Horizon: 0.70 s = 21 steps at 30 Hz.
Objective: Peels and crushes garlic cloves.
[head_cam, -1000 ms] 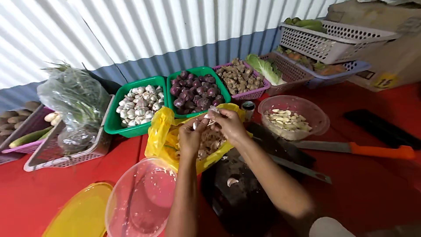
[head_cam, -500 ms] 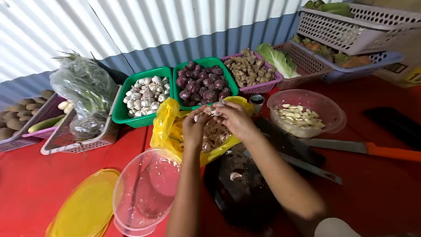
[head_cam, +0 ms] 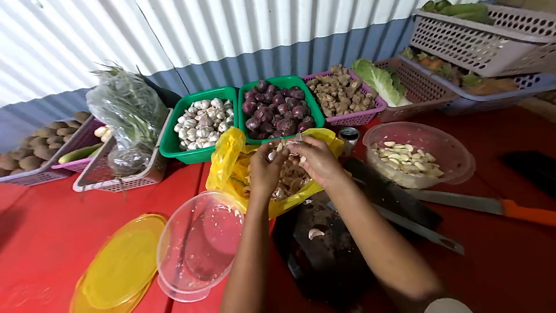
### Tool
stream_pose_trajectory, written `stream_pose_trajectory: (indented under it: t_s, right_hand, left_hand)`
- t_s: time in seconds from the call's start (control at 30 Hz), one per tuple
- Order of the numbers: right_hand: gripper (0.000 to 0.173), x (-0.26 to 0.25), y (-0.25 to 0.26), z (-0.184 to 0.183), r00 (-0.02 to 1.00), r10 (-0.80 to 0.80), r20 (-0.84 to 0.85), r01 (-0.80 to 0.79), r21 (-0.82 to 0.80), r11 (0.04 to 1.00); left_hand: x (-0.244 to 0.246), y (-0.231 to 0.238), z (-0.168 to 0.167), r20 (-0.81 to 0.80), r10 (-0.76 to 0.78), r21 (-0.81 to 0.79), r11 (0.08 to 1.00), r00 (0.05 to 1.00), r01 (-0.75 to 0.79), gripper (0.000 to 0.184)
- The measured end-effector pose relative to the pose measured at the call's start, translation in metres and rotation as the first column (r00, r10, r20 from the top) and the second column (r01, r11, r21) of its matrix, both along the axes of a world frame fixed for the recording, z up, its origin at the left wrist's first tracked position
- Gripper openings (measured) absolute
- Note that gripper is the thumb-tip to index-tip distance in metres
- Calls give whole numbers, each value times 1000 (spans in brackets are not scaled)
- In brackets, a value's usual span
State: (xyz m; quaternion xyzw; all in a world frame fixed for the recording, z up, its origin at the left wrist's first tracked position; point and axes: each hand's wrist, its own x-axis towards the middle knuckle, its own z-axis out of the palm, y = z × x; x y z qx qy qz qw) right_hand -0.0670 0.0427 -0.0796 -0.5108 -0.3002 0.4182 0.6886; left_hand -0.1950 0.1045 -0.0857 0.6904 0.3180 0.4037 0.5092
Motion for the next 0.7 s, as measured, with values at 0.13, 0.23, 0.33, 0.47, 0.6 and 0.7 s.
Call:
stream_pose_trajectory:
  t_s: [0.13, 0.23, 0.33, 0.47, 0.6, 0.7]
  right_hand:
    - [13, 5, 0, 5, 974, -50, -221, 47, -20, 999]
    - [15, 5, -2, 8, 978, 6, -207, -24, -84, 996]
    - [16, 2, -5, 7, 991, 87, -106, -97, -87, 992]
    - [16, 1, -5, 4, 996, 40, 83, -39, -15, 999]
    - [15, 5, -6, 6, 969, 12, 245, -19, 27, 999]
    - [13, 4, -6, 7, 913, -60, 403, 40, 58, 998]
  left_hand:
    - [-1, 2, -1, 125, -40, -151, 987, 991, 59, 23]
    - [-2, 2, -1, 165, -95, -180, 976, 982, 125, 23]
    - [-2, 2, -3, 180, -109, -123, 983, 978, 133, 21]
    - [-1, -2, 0, 181, -68, -83, 993, 981, 84, 22]
    - [0, -7, 4, 182, 8, -74, 997, 983, 6, 15]
    - [3, -9, 3, 190, 67, -33, 998, 980, -62, 10]
